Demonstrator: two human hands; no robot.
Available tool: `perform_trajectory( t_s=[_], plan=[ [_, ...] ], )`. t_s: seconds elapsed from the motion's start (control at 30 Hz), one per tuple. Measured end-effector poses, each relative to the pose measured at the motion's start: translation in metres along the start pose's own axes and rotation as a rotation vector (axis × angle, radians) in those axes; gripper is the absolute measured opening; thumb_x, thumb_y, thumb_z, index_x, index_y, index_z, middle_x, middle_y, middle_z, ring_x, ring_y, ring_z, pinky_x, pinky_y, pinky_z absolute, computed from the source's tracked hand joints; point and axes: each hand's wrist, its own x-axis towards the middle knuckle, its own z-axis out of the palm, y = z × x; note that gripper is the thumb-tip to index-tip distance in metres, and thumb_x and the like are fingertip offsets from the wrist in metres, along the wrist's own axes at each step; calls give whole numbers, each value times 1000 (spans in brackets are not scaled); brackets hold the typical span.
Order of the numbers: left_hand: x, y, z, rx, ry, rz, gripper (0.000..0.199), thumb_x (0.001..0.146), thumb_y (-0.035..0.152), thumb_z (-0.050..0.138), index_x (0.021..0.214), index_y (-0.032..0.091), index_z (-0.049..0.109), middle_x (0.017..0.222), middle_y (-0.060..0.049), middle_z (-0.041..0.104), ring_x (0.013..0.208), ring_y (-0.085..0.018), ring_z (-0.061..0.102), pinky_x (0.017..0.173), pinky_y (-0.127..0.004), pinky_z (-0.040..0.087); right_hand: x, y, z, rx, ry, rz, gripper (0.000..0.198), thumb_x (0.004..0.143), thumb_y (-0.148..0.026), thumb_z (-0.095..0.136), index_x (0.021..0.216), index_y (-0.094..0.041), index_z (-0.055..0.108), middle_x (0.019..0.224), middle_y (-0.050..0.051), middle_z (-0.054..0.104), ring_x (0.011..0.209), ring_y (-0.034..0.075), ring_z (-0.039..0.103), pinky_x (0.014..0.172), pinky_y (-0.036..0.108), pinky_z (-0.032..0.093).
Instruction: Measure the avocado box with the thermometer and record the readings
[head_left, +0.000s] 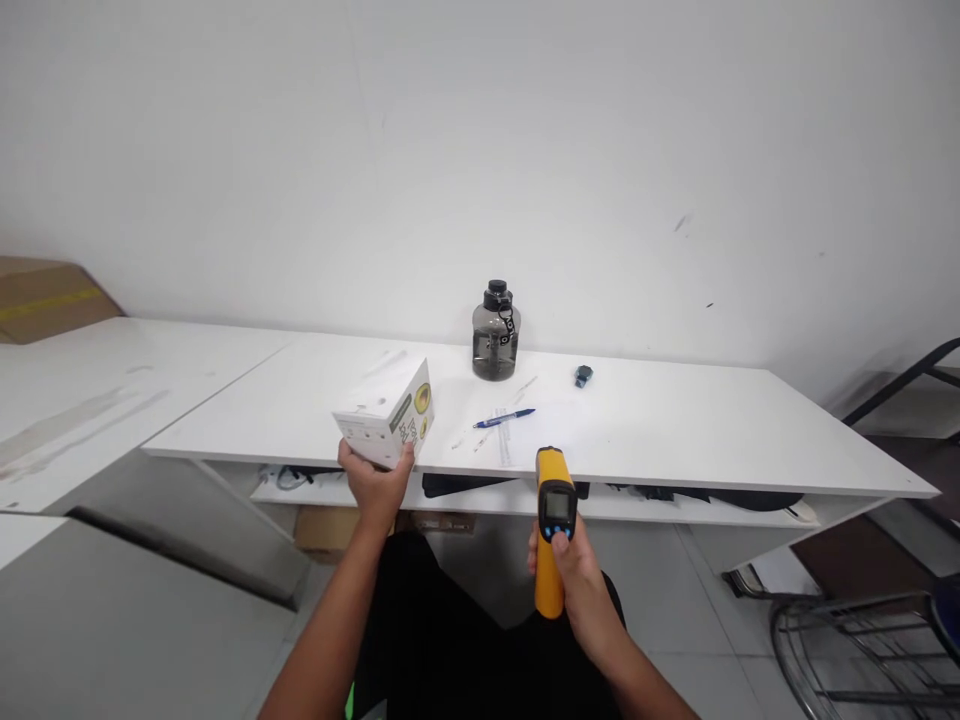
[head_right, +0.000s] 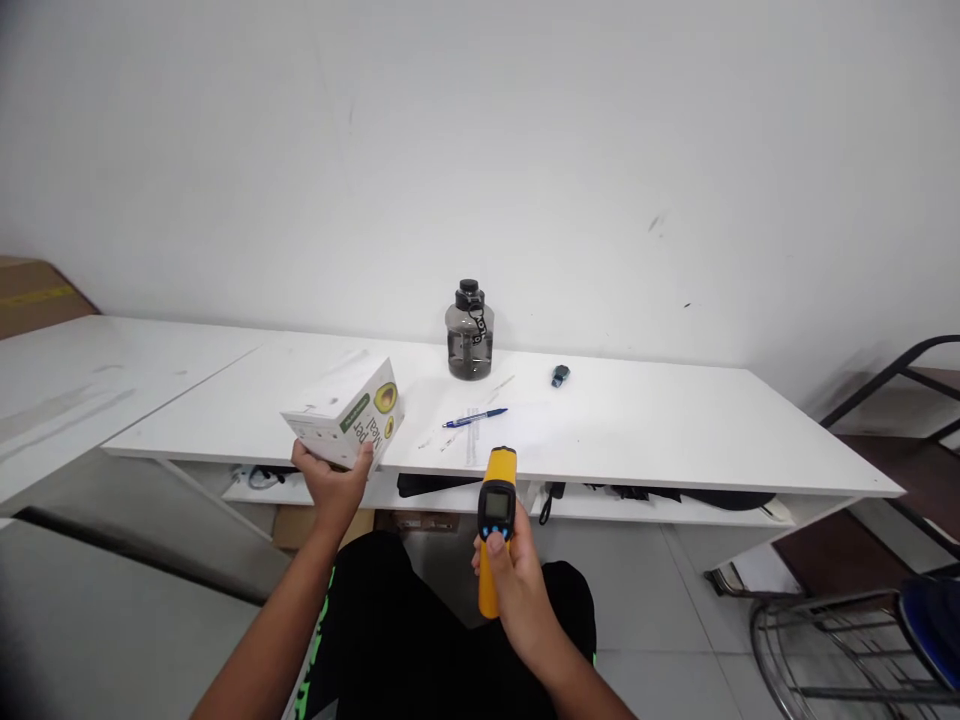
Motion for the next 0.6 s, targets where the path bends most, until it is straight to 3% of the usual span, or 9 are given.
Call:
perform_trajectory(
  t_s=[0.3,0.6],
  plan=[
    [-3,-4,-2,62,-16,-3,95,63,38,75,137,14,21,133,-20,45,121,-28,50,99,-40,44,3,7,12,-13,32,80,61,79,-65,55,122,-23,45,81,2,58,65,15,55,67,32,49],
    [-2,-2,-1,39,-45,-8,96,65,38,74,139,15,17,134,-20,43,122,-26,49,100,-41,43,4,11,4,-10,63,67,55,81,-62,56,120,-24,48,83,1,60,67,14,57,68,31,49]
  ],
)
